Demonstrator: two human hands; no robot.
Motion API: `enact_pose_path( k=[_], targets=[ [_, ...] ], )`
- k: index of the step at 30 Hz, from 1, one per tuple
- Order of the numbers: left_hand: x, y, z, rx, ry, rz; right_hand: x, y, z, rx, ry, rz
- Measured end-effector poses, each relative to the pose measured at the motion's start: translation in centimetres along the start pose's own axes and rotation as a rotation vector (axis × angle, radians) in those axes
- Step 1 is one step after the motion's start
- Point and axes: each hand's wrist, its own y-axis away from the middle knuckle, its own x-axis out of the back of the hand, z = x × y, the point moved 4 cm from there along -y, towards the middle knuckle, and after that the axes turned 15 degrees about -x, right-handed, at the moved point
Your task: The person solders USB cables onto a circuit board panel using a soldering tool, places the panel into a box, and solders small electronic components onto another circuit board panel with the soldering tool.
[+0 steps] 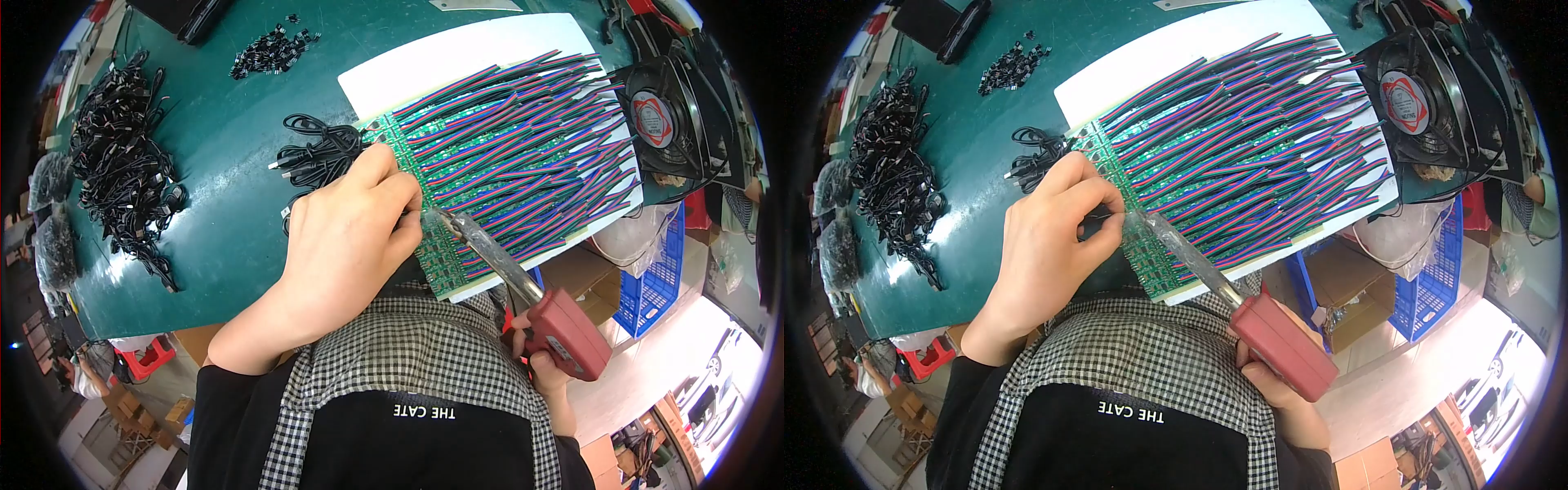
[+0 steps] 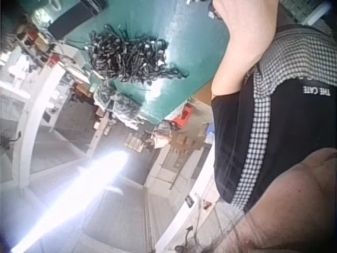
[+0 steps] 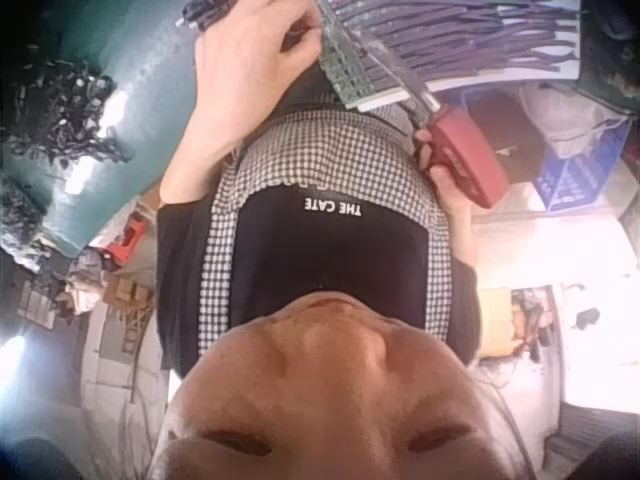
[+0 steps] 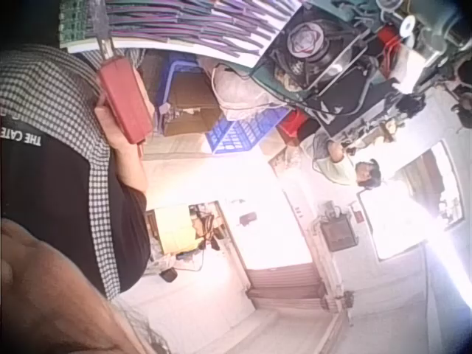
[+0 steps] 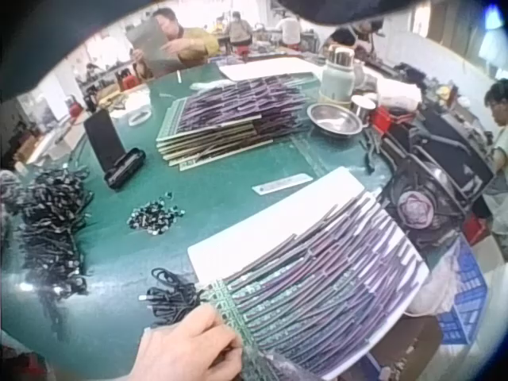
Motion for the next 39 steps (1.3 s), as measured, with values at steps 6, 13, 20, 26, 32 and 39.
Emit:
enact_pose_path(
  k=[6,13,20,26,32,39],
  targets=[
    [0.0,0.0,0.0,0.007,0.011,-0.003,0.4,0.0,0.7,0.241,0.548,0.145],
    [0.1,-0.1,0.0,0.010,0.022,-0.008,0.8,0.2,0.7,0.246,0.492,0.111],
    [-0.1,0.2,-0.1,-0.001,0.016,-0.001,-1.0,0.0,-1.2,0.097,0.043,0.091],
    [0.5,-0.6,0.7,-0.008,0.003,0.028,0.6,1.2,-3.0,0.437,0.195,0.155],
    [0.3,-0.7,1.4,-0.027,-0.026,0.004,5.5,1.6,-7.5,1.045,-0.109,0.603],
    [1.1,1.7,1.1,-0.249,-0.223,0.004,11.2,-3.0,-10.0,0.635,-0.039,0.970]
  ],
)
